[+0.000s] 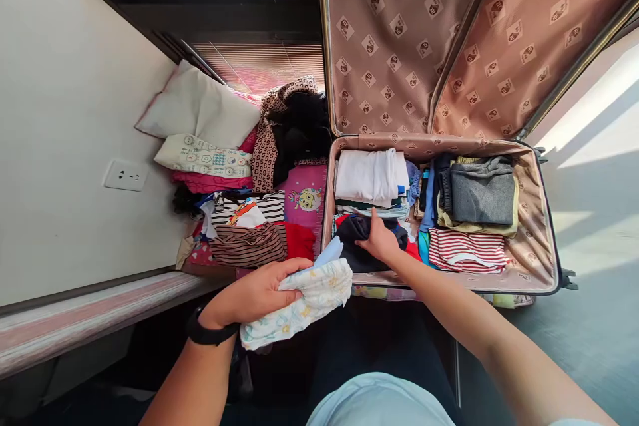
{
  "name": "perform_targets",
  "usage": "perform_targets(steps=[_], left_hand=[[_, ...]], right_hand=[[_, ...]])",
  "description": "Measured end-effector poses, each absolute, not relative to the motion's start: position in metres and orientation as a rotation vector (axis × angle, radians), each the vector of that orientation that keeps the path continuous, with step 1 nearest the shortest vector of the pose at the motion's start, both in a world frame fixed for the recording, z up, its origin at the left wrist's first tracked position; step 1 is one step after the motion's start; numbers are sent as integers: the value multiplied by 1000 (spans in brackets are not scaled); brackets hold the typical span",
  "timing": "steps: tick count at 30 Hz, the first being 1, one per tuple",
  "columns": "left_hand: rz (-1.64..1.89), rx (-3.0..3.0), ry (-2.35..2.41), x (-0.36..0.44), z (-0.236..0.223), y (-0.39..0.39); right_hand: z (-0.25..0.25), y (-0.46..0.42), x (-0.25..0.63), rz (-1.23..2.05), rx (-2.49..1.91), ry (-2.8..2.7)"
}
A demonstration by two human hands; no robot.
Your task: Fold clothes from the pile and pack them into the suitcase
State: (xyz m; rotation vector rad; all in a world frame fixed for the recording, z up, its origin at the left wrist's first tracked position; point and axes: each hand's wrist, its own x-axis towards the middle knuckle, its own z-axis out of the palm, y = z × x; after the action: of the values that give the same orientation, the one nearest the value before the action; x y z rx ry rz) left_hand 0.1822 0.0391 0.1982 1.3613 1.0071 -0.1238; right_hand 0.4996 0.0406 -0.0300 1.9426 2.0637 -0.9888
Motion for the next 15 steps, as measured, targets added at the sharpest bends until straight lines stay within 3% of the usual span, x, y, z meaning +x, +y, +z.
perform_targets(steps=[4, 12, 15], left_hand=[[-119, 1372, 989, 184, 201, 39], [-111, 1419, 915, 199, 208, 47], [-118, 1470, 878, 204, 206, 49]], right_hand=[[-23, 81, 493, -1071, 1727, 1939], [-15, 81, 512, -1128, 1257, 2374], [-20, 69, 516, -1165, 1449, 2355]])
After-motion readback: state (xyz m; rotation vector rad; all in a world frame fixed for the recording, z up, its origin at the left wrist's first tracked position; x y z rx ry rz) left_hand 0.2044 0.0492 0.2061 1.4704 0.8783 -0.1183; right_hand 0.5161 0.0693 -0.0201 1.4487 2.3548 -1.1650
